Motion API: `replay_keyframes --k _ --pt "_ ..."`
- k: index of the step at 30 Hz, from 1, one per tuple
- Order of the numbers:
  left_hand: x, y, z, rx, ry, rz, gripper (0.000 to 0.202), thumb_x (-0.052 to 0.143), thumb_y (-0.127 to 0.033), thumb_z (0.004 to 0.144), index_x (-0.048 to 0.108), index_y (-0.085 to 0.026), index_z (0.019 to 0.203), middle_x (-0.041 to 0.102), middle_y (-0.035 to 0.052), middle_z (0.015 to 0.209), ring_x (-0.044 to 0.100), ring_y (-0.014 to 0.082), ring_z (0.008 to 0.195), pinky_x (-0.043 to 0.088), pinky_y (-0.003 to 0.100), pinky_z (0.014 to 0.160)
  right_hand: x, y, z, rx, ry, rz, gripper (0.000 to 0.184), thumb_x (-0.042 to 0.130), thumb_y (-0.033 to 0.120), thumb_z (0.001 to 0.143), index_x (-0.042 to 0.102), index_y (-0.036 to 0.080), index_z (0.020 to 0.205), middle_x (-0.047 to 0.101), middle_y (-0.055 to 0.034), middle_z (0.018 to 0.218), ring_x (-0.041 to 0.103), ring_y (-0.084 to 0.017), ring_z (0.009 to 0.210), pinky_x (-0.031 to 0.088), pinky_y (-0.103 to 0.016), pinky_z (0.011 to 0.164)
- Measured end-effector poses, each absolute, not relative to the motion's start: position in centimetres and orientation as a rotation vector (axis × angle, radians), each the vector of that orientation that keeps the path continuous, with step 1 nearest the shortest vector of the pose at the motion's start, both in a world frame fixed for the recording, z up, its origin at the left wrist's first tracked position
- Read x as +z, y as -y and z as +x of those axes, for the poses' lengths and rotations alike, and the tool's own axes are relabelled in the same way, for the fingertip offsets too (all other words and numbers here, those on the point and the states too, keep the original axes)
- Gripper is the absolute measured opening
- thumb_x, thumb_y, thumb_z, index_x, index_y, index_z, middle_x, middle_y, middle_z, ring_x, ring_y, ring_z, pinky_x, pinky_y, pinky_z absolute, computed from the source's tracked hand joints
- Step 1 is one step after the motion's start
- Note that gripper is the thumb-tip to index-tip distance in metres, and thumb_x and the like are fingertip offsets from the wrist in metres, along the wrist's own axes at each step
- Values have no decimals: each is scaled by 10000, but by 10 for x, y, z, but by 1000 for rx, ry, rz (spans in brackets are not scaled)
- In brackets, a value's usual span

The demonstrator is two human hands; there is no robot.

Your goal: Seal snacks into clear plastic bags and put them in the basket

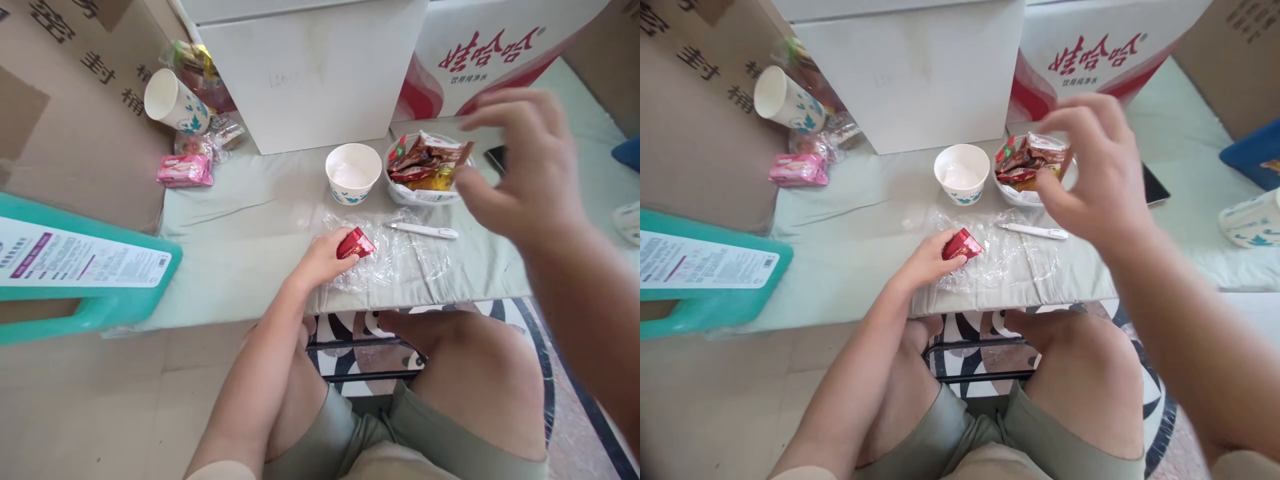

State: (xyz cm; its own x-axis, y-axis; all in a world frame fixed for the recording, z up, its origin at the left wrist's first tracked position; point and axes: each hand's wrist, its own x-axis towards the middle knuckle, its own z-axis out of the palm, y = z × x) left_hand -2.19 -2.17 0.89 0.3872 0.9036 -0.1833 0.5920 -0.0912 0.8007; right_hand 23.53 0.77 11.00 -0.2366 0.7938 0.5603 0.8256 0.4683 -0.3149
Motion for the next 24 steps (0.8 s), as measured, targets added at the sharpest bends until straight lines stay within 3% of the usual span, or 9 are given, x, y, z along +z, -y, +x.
replay_keyframes --k 3,6,8,13,19,24 --pt "7 22 -21 495 -1285 1752 217 639 -308 808 637 -206 1000 673 0 871 602 169 773 473 295 709 73 30 225 -20 1784 -1298 189 573 160 842 642 292 958 715 -69 933 702 -303 952 562 -540 909" --pt "5 22 -20 539 -1202 1724 340 689 -314 796 675 -197 1115 721 16 971 649 178 851 507 305 794 27 44 204 370 1977 -1328 322 613 269 860 625 280 1182 723 -108 1200 680 -337 1136 547 -552 969" --pt "4 23 -20 544 -1132 1717 372 706 -313 795 689 -189 1145 737 27 1015 666 182 891 517 317 852 9 44 193 481 2037 -1336 380 612 308 877 607 260 1254 707 -128 1268 660 -342 1181 525 -551 1003" --pt "4 23 -20 547 -1089 1713 381 733 -344 802 703 -203 1154 759 39 1113 697 207 1016 525 343 959 11 41 193 684 2138 -1272 58 621 289 861 625 253 907 743 -84 966 681 -296 959 520 -467 896" --pt "2 21 -17 477 -1123 1799 534 765 -295 772 651 -218 1288 755 54 1248 698 238 1142 508 387 1046 13 45 203 917 1840 -1458 86 605 320 836 588 240 862 716 -41 848 674 -229 807 507 -364 749" --pt "0 21 -17 429 -1213 1756 356 684 -263 843 686 -189 1192 780 74 1189 720 236 1105 527 398 1035 13 49 212 861 1632 -1462 120 633 321 796 546 240 807 620 5 726 592 -163 668 475 -330 654"
